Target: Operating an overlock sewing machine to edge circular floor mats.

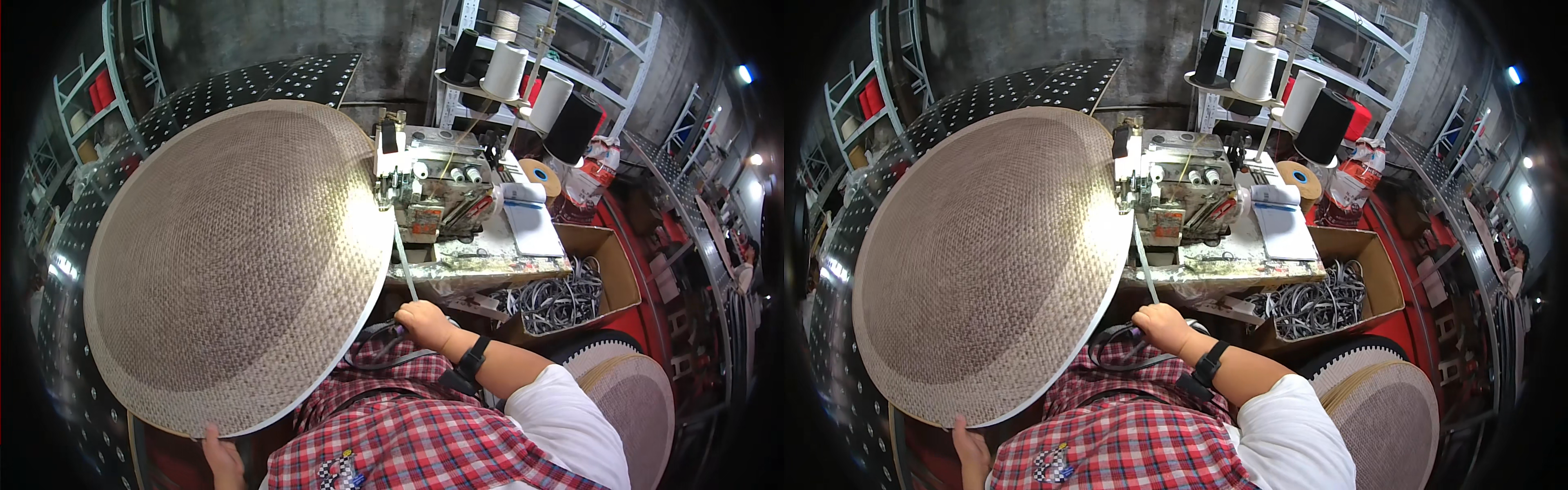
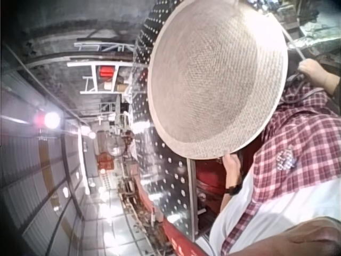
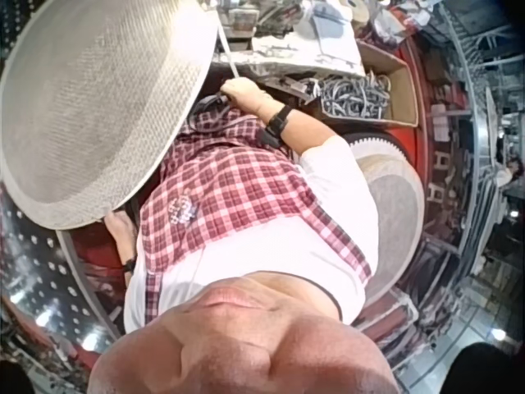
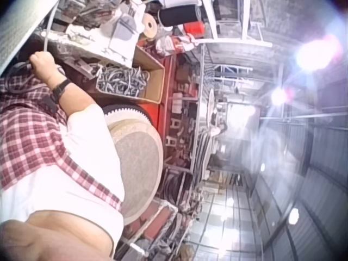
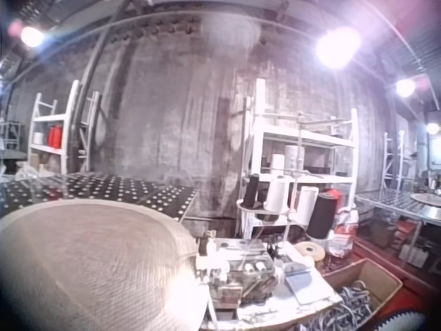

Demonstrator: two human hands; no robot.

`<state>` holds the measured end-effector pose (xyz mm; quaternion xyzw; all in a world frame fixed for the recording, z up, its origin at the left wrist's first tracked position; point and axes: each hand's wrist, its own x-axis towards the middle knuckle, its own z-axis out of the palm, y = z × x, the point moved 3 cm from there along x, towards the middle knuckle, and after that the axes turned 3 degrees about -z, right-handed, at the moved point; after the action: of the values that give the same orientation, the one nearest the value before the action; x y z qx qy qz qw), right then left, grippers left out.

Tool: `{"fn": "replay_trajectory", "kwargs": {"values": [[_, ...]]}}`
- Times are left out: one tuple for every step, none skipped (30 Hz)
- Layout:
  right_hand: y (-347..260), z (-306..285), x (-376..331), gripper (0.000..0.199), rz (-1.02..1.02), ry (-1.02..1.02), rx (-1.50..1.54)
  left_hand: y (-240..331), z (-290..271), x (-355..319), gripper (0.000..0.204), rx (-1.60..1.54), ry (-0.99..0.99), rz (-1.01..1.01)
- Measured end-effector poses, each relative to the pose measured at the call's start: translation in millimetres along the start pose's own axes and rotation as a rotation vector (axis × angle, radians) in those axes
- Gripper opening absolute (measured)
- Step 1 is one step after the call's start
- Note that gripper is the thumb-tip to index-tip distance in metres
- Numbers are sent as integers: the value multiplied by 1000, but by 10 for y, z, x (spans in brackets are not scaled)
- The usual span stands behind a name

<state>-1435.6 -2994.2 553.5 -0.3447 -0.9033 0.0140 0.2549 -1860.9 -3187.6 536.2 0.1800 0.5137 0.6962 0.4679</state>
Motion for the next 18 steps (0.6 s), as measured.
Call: {"fn": "replay_trajectory", "kwargs": {"values": [[-17,19,-51,19,23,-20,17,-26,35,-62,41,9,-70,29],[-24,47,-112,20,51,-44,34,-48,17,-85,41,36,12,23],[-52,78,-154,20,83,-93,48,-65,26,-128,35,370,-64,-16],[-80,88,-199,20,69,-71,45,-113,25,-137,32,462,-77,-80],[-97,101,-240,20,93,-85,55,-122,30,-152,30,414,-154,-104],[-106,115,-281,20,131,-112,64,-95,16,-136,30,436,-153,-79],[-124,124,-330,20,166,-133,82,-76,13,-115,34,285,-206,-143],[-162,125,-371,20,157,-124,85,-41,18,-89,39,158,-268,-221],[-171,138,-420,20,199,-141,103,4,-26,-26,44,-83,-63,-224],[-216,151,-474,20,237,-156,124,143,-114,27,48,-192,122,-163],[-234,174,-528,21,281,-196,131,268,-153,85,49,-200,191,-91],[-253,183,-567,21,291,-196,132,376,-183,134,50,-239,238,3],[-274,192,-604,21,310,-184,165,408,-199,170,50,-243,277,-43],[-282,210,-644,21,344,-196,193,459,-203,218,51,-128,277,-14],[-293,232,-679,23,401,-245,198,482,-210,233,52,-17,277,-9],[-313,232,-703,23,374,-222,219,465,-203,238,52,-13,276,16],[-340,240,-728,24,396,-242,228,419,-192,223,52,8,248,-8],[-349,258,-752,25,425,-301,223,345,-176,198,53,-1,251,-47]]}}
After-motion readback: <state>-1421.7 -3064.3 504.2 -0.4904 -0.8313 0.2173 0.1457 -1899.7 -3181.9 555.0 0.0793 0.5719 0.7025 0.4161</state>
